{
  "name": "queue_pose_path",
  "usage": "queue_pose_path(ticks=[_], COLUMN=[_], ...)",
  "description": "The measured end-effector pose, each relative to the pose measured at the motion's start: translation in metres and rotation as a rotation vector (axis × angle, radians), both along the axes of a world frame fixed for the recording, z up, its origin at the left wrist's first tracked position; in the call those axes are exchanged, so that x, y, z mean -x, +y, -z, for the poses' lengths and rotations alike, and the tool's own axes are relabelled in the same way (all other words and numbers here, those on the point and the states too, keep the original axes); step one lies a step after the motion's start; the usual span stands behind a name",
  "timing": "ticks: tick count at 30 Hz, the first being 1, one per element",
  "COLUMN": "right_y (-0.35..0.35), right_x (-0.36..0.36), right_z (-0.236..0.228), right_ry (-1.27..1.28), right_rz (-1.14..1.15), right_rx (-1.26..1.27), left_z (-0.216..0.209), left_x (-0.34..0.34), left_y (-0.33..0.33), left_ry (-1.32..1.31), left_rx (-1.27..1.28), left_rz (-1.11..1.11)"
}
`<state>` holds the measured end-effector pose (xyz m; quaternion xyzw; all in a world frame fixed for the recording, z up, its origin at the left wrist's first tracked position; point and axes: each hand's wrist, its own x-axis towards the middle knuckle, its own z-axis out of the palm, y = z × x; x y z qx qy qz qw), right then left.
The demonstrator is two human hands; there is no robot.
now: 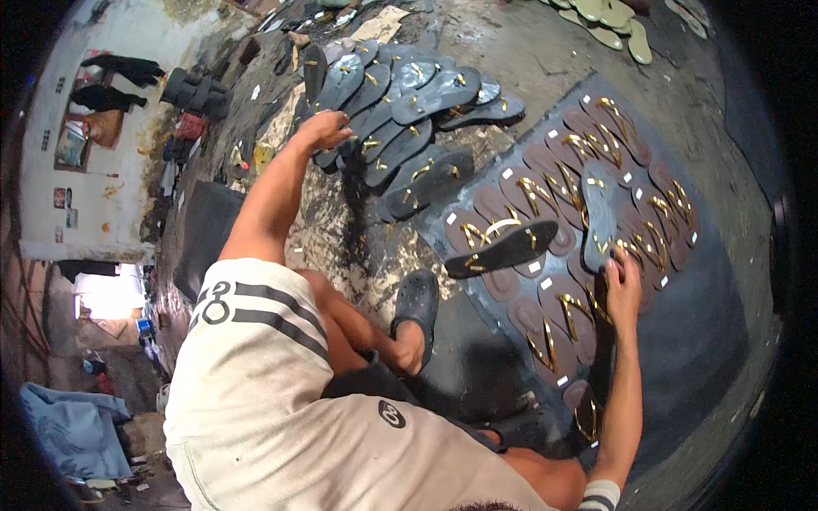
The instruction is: The person sits on the floor and assembles flip-flops by attaching straps to soles. They pick up soles and straps, align them, and press them together, then place the finished flip-flops in a pile.
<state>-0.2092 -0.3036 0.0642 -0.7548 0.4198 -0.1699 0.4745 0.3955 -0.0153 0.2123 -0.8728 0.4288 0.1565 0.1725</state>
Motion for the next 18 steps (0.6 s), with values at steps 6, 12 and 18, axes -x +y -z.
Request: queue_pose_path(ticks=[6, 12, 18], right_y=[0.005, -0.027, -0.033], right_x=[0.033, 0.054, 0.014], right_z=[-0.040, -0.083, -0.112], right_ry=[0.219, 0.341, 0.276], right_rz=[-0.190, -0.163, -0.122], right_rx=[0.286, 0.274, 0.224], left_z=[0.046, 0.082, 0.071], left_x=[-0.088, -0.085, -0.060], left_y=[0.095, 0.070, 0.070], left_ry=[-0.158, 0.026, 0.154], left_rx=[0.698, 1.211, 1.293], left_rz=[-0.684, -1.017, -1.050])
